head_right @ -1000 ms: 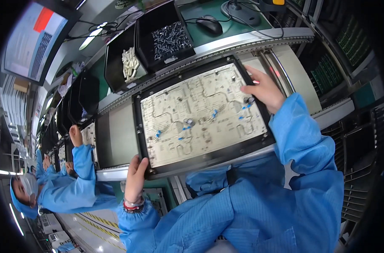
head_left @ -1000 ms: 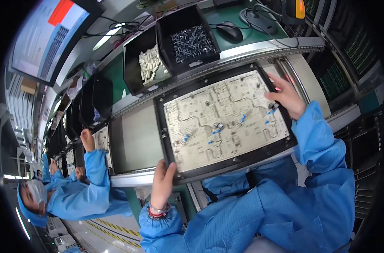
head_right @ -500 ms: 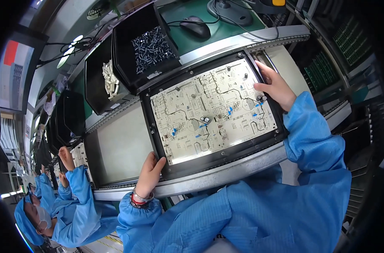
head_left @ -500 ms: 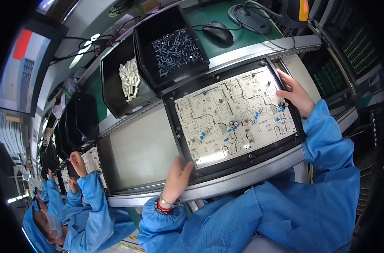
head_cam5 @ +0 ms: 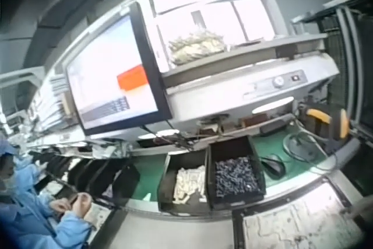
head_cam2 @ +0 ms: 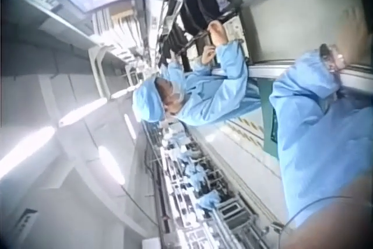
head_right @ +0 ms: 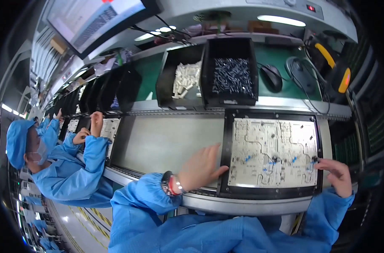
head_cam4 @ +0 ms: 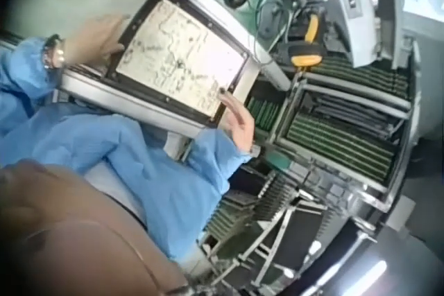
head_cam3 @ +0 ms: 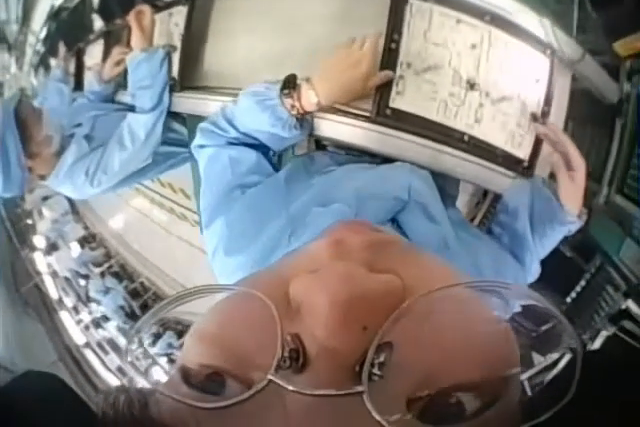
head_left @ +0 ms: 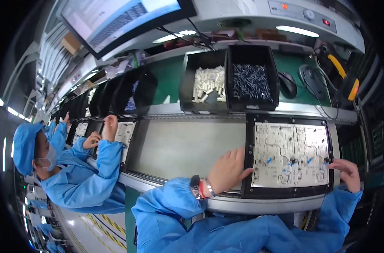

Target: The person assembles small electronic components from a component tray onto a circuit board within a mounting frame, scanning barcodes with a barcode scanner.

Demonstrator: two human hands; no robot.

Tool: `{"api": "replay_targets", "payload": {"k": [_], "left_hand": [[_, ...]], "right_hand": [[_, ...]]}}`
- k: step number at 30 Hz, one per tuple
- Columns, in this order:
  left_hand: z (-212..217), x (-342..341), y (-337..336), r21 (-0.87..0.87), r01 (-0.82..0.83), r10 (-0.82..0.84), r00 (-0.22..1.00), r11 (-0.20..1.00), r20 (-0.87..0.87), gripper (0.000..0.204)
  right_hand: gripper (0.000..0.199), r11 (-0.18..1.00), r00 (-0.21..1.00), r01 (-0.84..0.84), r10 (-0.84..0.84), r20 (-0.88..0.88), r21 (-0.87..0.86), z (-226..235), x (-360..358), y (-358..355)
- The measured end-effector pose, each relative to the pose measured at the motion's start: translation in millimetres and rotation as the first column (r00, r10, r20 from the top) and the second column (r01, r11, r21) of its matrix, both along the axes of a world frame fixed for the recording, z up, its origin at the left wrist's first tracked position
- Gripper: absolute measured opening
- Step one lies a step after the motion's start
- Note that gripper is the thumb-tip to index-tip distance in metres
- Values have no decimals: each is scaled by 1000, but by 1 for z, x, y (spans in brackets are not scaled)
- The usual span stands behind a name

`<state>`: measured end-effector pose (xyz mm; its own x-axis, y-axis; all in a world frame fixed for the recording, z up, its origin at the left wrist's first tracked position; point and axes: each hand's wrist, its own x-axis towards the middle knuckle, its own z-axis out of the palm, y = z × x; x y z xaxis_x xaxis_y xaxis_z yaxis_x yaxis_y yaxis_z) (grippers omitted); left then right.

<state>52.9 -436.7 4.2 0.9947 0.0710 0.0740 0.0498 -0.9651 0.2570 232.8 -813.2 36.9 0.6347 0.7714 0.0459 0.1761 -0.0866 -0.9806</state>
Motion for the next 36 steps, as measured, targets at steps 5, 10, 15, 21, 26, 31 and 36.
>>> {"api": "replay_targets", "payload": {"k": [5,10,15,21,26,31,36], "left_hand": [[-21,2,-15,-176,71,-48,990,982,133,89],[-28,6,-15,-275,60,-29,993,960,115,85],[-26,6,-16,-326,11,4,999,945,46,88],[-29,6,-15,-207,79,-40,981,975,188,84],[-17,4,-20,-14,245,-241,960,969,139,74],[-21,1,-17,-27,293,-286,948,956,143,70],[-11,7,-17,-64,257,-246,959,964,140,63]], "right_hand": [[52,957,959,280,-275,-72,79,-37,54,-30],[53,947,959,281,-270,-88,155,-10,71,-76],[62,972,939,181,-126,319,-148,14,41,-22],[79,794,529,127,453,717,-595,-38,-29,80],[74,825,562,27,454,691,-564,-29,-28,85],[55,909,474,-26,377,796,-416,-33,-26,90],[65,927,580,-88,346,737,-365,-28,-20,94]]}}
